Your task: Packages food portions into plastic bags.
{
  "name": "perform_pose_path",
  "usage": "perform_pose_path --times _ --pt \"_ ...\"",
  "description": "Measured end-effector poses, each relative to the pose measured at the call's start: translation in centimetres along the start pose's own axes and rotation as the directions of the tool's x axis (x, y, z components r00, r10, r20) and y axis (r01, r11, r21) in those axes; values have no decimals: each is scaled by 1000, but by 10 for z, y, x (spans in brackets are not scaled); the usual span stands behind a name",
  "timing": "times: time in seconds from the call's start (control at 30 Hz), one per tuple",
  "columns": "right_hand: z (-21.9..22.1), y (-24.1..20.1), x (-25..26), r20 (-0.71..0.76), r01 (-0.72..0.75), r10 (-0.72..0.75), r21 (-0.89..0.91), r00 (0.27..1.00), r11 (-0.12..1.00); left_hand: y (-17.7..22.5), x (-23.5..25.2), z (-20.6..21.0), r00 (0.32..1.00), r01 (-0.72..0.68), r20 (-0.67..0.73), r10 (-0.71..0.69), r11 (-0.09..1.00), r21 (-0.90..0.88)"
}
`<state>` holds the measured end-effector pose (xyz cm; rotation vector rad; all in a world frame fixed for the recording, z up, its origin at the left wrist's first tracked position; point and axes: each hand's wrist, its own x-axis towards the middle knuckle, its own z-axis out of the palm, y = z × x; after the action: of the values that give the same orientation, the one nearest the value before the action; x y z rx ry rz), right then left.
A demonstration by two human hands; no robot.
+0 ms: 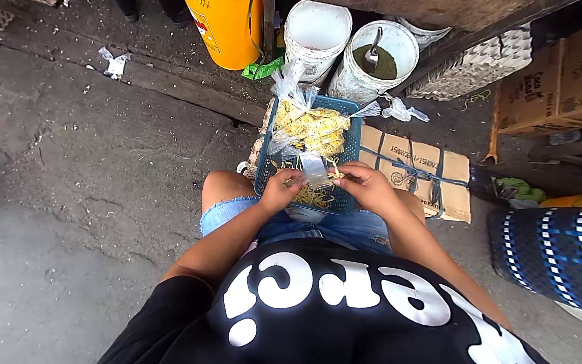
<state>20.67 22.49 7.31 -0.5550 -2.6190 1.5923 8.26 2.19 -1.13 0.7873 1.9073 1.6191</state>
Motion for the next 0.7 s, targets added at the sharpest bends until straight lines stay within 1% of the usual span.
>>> perform_pose_path --times 0.1,0.2,0.3,0.37,0.43,0.5,0.57,0.7 --pt "-6 -12 -9 -115 115 -113 11 987 993 -2 0 -4 1000 2 2 -2 1000 -14" --pt "-15 -29 -13 -169 211 -210 -10 963 977 -5 -1 -4 999 -32 6 32 999 -19" --pt "-21 -47 -13 -177 259 -263 -46 948 965 -3 -1 -4 1000 -15 17 15 1000 -19" --pt "-23 -53 -12 -157 321 -332 -89 930 943 -1 -1 -5 1000 -3 20 3 1000 -14" --pt "-23 -57 -9 -123 400 -414 -125 902 908 -1 -1 -5 1000 -6 21 6 1000 -7" --pt "-23 -59 -9 -122 453 -472 -153 873 878 -2 -1 -5 1000 -22 18 22 1000 -5" --pt "-21 -62 -10 -118 454 -471 -146 874 879 -4 -1 -5 999 -47 7 47 999 -10" --pt "-15 -65 -8 -116 450 -451 -35 885 892 -1 -1 -6 1000 -26 16 26 1000 -3"
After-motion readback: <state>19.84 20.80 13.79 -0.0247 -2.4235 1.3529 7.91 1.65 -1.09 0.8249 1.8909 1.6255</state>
